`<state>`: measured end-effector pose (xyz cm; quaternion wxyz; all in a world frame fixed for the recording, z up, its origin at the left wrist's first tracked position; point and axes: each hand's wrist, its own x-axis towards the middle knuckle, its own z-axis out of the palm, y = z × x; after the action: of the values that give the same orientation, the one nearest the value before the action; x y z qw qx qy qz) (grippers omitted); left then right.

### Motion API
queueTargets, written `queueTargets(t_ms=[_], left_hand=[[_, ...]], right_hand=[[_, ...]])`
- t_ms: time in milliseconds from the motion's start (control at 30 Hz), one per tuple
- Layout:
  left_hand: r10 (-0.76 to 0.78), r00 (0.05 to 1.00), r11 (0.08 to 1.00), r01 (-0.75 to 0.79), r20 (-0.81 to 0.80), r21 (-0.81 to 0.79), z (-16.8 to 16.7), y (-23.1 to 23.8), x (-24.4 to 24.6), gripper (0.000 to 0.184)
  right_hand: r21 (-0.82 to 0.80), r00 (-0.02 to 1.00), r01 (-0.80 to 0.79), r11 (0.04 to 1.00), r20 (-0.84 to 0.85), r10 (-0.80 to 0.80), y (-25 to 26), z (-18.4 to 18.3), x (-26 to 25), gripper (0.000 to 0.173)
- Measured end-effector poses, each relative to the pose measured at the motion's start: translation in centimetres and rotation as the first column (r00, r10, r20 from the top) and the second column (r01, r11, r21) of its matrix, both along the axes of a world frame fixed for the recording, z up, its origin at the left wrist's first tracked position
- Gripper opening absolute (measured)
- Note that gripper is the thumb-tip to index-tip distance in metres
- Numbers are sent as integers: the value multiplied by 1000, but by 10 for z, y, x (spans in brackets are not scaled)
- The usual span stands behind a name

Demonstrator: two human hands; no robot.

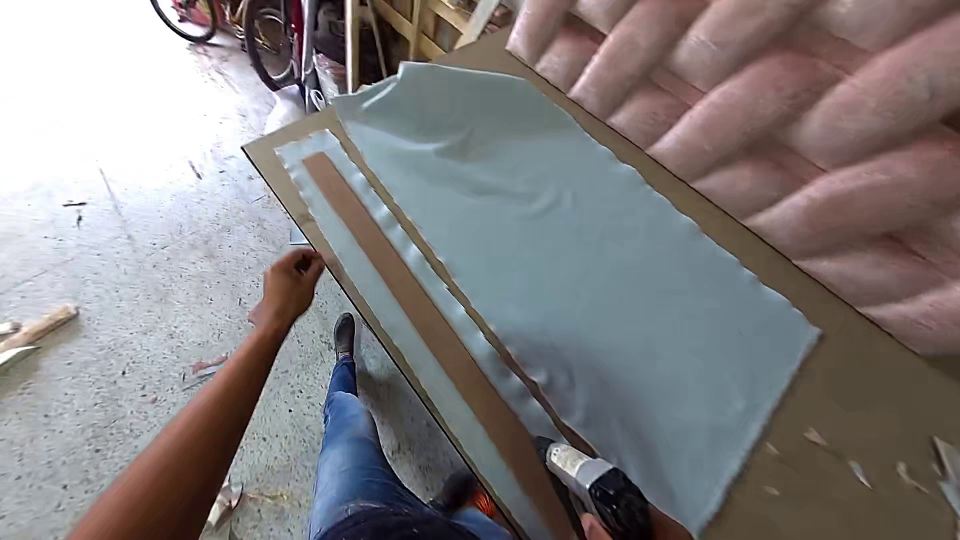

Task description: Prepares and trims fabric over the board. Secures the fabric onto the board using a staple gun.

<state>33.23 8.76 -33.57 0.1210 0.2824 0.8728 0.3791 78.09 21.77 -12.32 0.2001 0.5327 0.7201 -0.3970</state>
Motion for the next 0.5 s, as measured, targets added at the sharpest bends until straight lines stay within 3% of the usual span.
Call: queueTargets(t_ms=[33,100,167,233,333,400,500], left_hand=[[29,999,1000,-29,-37,-3,1,16,-52,23],[61,993,998,-62,-97,-1,-1,58,-157,26],[8,993,1000,-11,-117,-27,-8,105,-254,34],[-92,992,990,82,-89,-115,-17,150,-328,53],[-238,970,912,206,-47,-356,-23,186,-374,69],[-348,937,840,305,-16,-448,-11,194,-387,50],[-440,898,825,408,7,-392,-18,194,-402,21]], right_hand=[[-11,1000,-3,1000,15,3,1,17,-55,32],[32,996,-36,999,-81,39,7,8,-137,29],[135,953,-70,988,-285,106,20,-47,-193,29],[225,911,-80,971,-378,163,36,-87,-270,30],[289,914,-153,945,-322,246,58,-106,-406,31],[262,915,-199,944,-295,275,81,-109,-494,35],[230,934,-226,946,-224,278,110,-119,-593,31]])
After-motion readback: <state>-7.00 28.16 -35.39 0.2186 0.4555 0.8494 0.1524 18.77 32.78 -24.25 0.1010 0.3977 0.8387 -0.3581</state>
